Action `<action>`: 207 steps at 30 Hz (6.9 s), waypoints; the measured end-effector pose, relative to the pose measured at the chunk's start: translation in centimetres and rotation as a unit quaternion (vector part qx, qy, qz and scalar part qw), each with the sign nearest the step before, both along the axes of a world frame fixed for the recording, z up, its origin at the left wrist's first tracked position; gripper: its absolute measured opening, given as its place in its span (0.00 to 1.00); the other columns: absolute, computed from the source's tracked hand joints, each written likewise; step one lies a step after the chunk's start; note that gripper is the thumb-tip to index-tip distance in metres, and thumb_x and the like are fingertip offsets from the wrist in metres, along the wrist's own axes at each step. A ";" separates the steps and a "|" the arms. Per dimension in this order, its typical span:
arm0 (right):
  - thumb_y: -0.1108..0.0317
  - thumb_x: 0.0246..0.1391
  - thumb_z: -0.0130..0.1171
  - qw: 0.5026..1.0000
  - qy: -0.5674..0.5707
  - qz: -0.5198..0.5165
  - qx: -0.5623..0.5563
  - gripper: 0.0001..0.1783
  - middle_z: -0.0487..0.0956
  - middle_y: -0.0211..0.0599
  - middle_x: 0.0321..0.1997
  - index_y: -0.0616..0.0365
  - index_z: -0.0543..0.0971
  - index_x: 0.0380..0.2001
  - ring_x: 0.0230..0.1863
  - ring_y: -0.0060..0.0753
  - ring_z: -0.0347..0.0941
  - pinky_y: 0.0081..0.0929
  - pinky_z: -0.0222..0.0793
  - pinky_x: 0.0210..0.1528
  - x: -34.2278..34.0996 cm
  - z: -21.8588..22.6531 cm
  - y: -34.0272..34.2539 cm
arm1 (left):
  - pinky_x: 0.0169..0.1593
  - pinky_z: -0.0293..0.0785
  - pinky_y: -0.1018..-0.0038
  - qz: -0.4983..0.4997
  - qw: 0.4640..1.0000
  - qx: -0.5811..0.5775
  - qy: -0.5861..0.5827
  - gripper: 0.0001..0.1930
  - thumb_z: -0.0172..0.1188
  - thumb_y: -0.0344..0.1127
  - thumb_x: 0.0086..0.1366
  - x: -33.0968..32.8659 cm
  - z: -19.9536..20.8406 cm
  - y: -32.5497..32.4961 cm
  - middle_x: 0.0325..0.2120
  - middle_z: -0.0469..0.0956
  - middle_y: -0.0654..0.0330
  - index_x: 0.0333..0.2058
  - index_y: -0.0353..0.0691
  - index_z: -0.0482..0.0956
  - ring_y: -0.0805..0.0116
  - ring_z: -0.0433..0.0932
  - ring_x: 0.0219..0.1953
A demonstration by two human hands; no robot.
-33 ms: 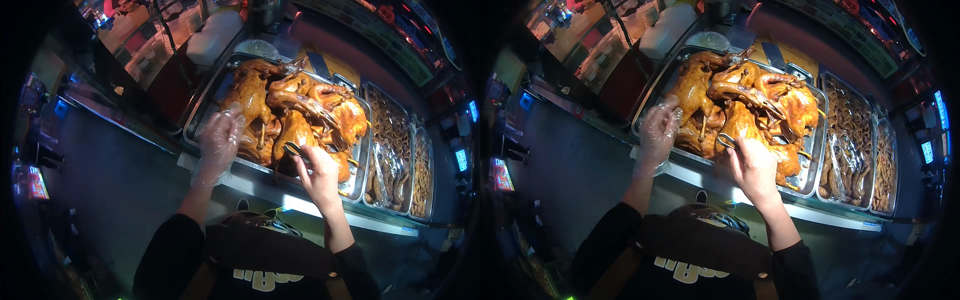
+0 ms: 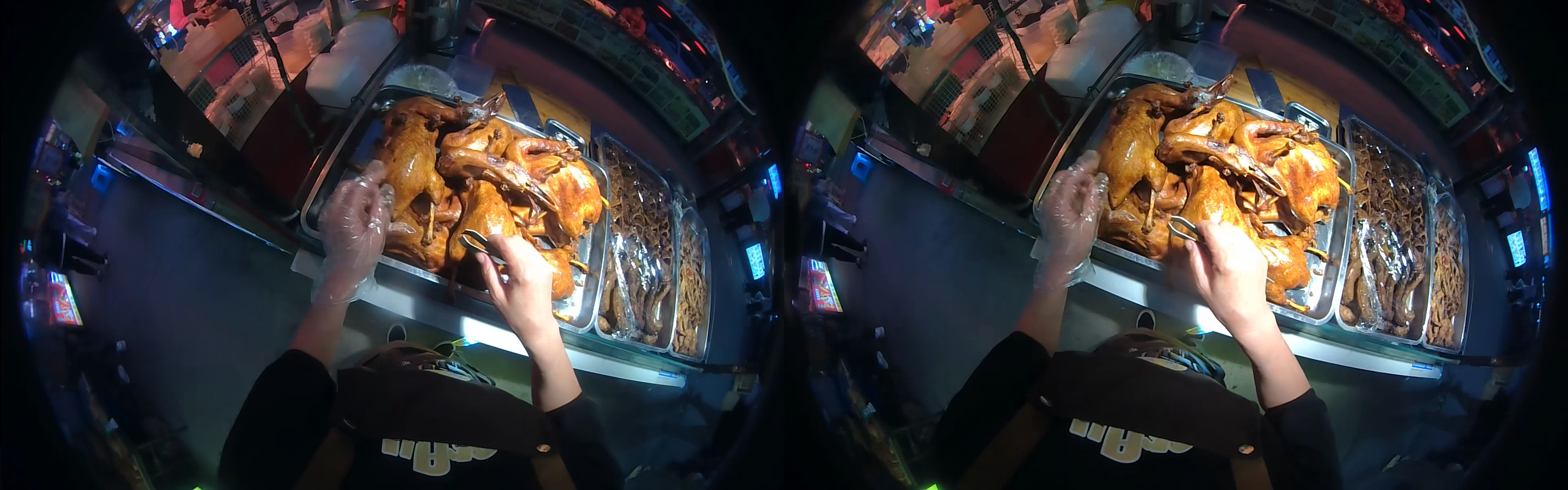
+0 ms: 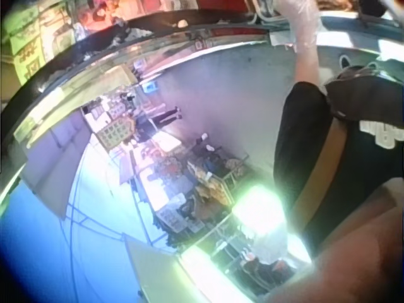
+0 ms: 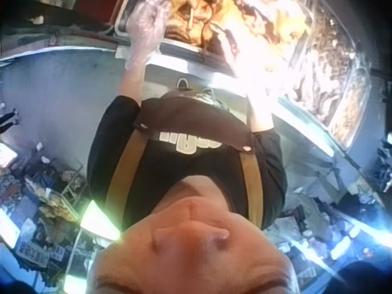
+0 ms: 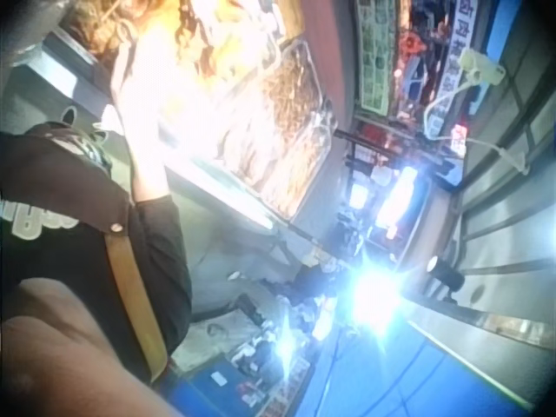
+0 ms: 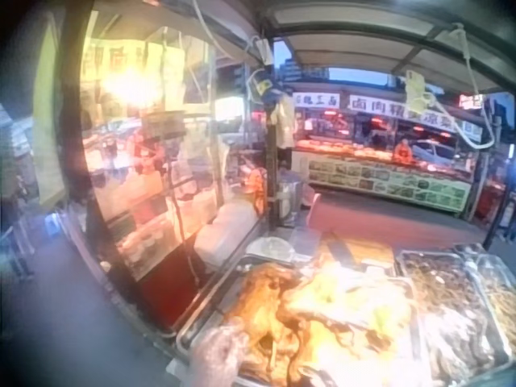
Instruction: The person uses a knife to carve roasted ducks displayed in a glass case. They repeatedly cut and separate duck parts, then lift and reposition them within the tray. The task involves handling multiple whole ducks and arranging the carved pieces.
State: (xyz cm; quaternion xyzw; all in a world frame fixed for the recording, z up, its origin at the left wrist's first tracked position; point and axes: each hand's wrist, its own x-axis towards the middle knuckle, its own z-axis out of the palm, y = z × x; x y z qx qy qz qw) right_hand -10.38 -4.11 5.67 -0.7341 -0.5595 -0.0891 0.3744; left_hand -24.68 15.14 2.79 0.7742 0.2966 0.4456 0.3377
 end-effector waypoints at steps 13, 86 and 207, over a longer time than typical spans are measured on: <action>0.62 0.52 0.67 0.969 0.081 -0.155 -0.176 0.12 0.79 0.49 0.26 0.61 0.80 0.31 0.30 0.54 0.78 0.42 0.73 0.33 -3.2 -0.1 7.4 | 0.57 0.72 0.71 -0.238 0.902 -0.357 0.046 0.27 0.62 0.43 0.69 0.6 -1.6 10.5 0.52 0.78 0.53 0.60 0.31 0.70 0.66 0.77 0.52; 0.67 0.44 0.63 0.941 0.056 -0.295 -0.158 0.08 0.78 0.50 0.22 0.59 0.75 0.23 0.25 0.54 0.78 0.46 0.75 0.30 -6.4 -3.8 12.4 | 0.37 0.73 0.78 -0.362 0.818 -0.445 0.046 0.30 0.55 0.58 0.71 2.8 -5.2 13.0 0.41 0.75 0.63 0.56 0.36 0.70 0.78 0.72 0.37; 0.62 0.48 0.65 0.859 0.365 -0.338 -0.120 0.16 0.77 0.57 0.21 0.67 0.76 0.22 0.28 0.56 0.78 0.43 0.74 0.37 -5.8 -3.3 12.5 | 0.29 0.68 0.79 -0.304 0.848 -0.426 0.086 0.30 0.55 0.60 0.70 2.6 -4.6 12.4 0.29 0.74 0.65 0.54 0.36 0.72 0.80 0.71 0.25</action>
